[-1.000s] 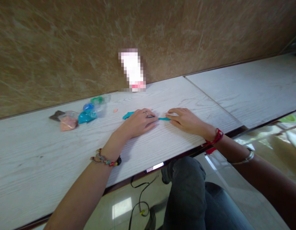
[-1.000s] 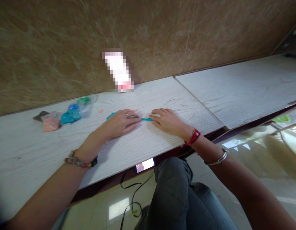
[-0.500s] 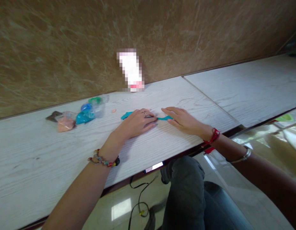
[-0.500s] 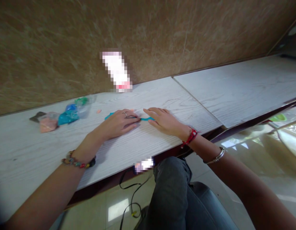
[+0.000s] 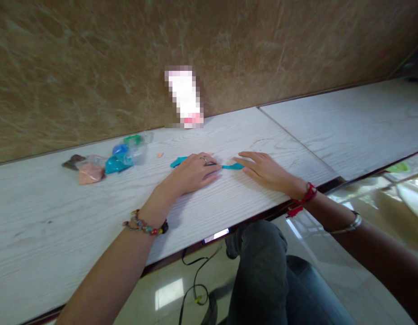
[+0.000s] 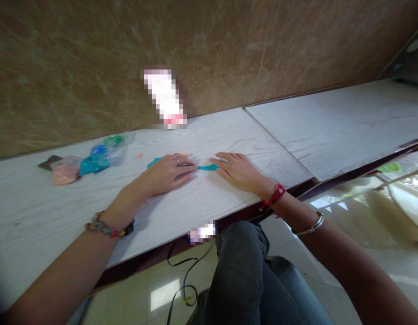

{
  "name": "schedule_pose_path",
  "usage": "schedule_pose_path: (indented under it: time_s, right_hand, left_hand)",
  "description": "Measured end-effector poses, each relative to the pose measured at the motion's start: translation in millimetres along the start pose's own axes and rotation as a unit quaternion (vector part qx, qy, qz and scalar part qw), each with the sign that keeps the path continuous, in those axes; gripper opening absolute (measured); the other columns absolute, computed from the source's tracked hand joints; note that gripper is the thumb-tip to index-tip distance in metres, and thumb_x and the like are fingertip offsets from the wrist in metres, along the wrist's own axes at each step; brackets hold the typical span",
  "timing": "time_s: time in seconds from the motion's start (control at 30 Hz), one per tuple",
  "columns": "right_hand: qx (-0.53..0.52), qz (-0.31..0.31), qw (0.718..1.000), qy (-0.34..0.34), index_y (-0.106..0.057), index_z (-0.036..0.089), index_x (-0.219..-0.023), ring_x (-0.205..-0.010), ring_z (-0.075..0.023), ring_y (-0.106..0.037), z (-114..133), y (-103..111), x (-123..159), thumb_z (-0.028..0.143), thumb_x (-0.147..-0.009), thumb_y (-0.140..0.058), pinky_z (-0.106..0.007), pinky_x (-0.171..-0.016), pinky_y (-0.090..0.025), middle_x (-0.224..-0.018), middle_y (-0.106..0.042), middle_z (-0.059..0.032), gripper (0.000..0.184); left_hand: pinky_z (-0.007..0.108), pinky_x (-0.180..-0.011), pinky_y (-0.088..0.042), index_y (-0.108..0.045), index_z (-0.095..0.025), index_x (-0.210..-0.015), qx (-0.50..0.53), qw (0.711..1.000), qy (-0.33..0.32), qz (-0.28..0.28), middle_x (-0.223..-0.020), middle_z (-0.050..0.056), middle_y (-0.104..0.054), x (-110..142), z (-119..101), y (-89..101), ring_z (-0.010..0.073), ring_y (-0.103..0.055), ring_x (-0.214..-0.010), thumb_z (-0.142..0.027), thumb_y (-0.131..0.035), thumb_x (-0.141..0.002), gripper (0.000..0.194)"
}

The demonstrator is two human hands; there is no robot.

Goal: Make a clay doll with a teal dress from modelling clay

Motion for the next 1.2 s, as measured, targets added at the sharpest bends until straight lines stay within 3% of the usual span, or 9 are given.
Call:
schedule_pose_path:
  time_s: [0.1, 0.23, 0.37, 0.57, 0.73, 0.87, 1.0, 1.2]
  right_hand:
    - [-0.002, -0.009, 1.000, -0.012, -0.048, 0.018, -0.134, -0.120, -0.0248, -0.049, -1.2, 1.9, 0.8, 0.034, -0.096, -0.029, -0.044, -0.096, -0.042, -0.134, -0.051, -0.0137, 0.045]
    - [0.044, 0.028, 0.999, -0.003, -0.057, 0.018, -0.125, -0.117, -0.0261, -0.051, 0.9, 3.3, 1.5, 0.031, -0.096, -0.030, -0.045, -0.096, -0.041, -0.128, -0.055, -0.0134, 0.042]
    - [0.040, 0.006, 0.999, -0.018, -0.047, 0.016, -0.134, -0.119, -0.0250, -0.049, 2.8, 5.6, 3.9, 0.031, -0.096, -0.028, -0.043, -0.095, -0.042, -0.134, -0.052, -0.0139, 0.045]
    - [0.051, 0.042, 0.998, 0.010, -0.052, 0.017, -0.129, -0.120, -0.0260, -0.049, 2.7, 5.4, 6.0, 0.031, -0.096, -0.027, -0.046, -0.096, -0.041, -0.131, -0.055, -0.0115, 0.044]
    - [0.026, 0.006, 1.000, 0.010, -0.044, 0.018, -0.136, -0.123, -0.0245, -0.046, 1.9, 5.9, 7.7, 0.030, -0.096, -0.030, -0.044, -0.098, -0.040, -0.138, -0.049, -0.0119, 0.045]
    - [0.049, 0.029, 0.997, 0.047, -0.051, 0.021, -0.131, -0.121, -0.0260, -0.048, 3.6, 4.7, 8.5, 0.031, -0.096, -0.031, -0.047, -0.096, -0.040, -0.134, -0.053, -0.0096, 0.041]
    - [0.039, -0.001, 0.998, 0.039, -0.045, 0.021, -0.137, -0.125, -0.0257, -0.045, 3.1, 7.5, 8.4, 0.029, -0.095, -0.033, -0.046, -0.097, -0.041, -0.141, -0.046, -0.0111, 0.044]
    - [0.050, 0.029, 0.996, 0.066, -0.052, 0.023, -0.130, -0.125, -0.0268, -0.045, 3.5, 6.6, 9.9, 0.028, -0.095, -0.033, -0.048, -0.097, -0.040, -0.140, -0.047, -0.0084, 0.040]
  left_hand:
    - [0.039, -0.094, -0.041, -0.061, -0.021, -0.118, 0.002, 1.000, 0.005, 0.002, -0.116, 0.007, -0.063, -0.1, 0.1, 0.4, 0.0223, -0.051, -0.113, -0.040, -0.038, -0.094, 0.038]
    - [0.039, -0.092, -0.042, -0.062, -0.021, -0.116, -0.001, 1.000, 0.006, 0.007, -0.116, 0.007, -0.063, 0.7, 0.4, 0.7, 0.0228, -0.051, -0.113, -0.039, -0.039, -0.094, 0.037]
    - [0.038, -0.093, -0.042, -0.061, -0.022, -0.117, 0.002, 1.000, 0.007, 0.005, -0.117, 0.006, -0.062, 1.9, 0.9, 0.2, 0.0226, -0.050, -0.114, -0.039, -0.040, -0.094, 0.036]
    - [0.038, -0.093, -0.042, -0.062, -0.021, -0.117, -0.001, 1.000, 0.006, 0.009, -0.117, 0.007, -0.062, 1.1, -0.2, 0.7, 0.0224, -0.051, -0.114, -0.039, -0.040, -0.094, 0.036]
    - [0.037, -0.092, -0.042, -0.061, -0.022, -0.118, -0.006, 1.000, 0.006, 0.000, -0.116, 0.007, -0.063, 0.6, -0.6, 1.0, 0.0218, -0.052, -0.113, -0.040, -0.038, -0.094, 0.038]
    - [0.038, -0.095, -0.041, -0.061, -0.023, -0.117, -0.004, 1.000, 0.001, 0.001, -0.116, 0.006, -0.063, 0.7, -0.1, 0.0, 0.0215, -0.052, -0.113, -0.040, -0.040, -0.093, 0.036]
    - [0.039, -0.095, -0.041, -0.061, -0.022, -0.118, 0.003, 1.000, 0.003, 0.004, -0.117, 0.007, -0.063, 0.9, 0.1, 0.0, 0.0220, -0.052, -0.114, -0.040, -0.038, -0.094, 0.038]
    - [0.038, -0.095, -0.041, -0.061, -0.022, -0.118, -0.003, 1.000, 0.008, 0.015, -0.118, 0.007, -0.062, 1.1, -1.3, 0.7, 0.0224, -0.051, -0.115, -0.040, -0.039, -0.094, 0.037]
Point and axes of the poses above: each hand's wrist, its own x-axis away from the middle knuckle, its own y-axis out of the back of the hand, z = x × y, the point moved 2 cm from there along -x, towards the middle knuckle
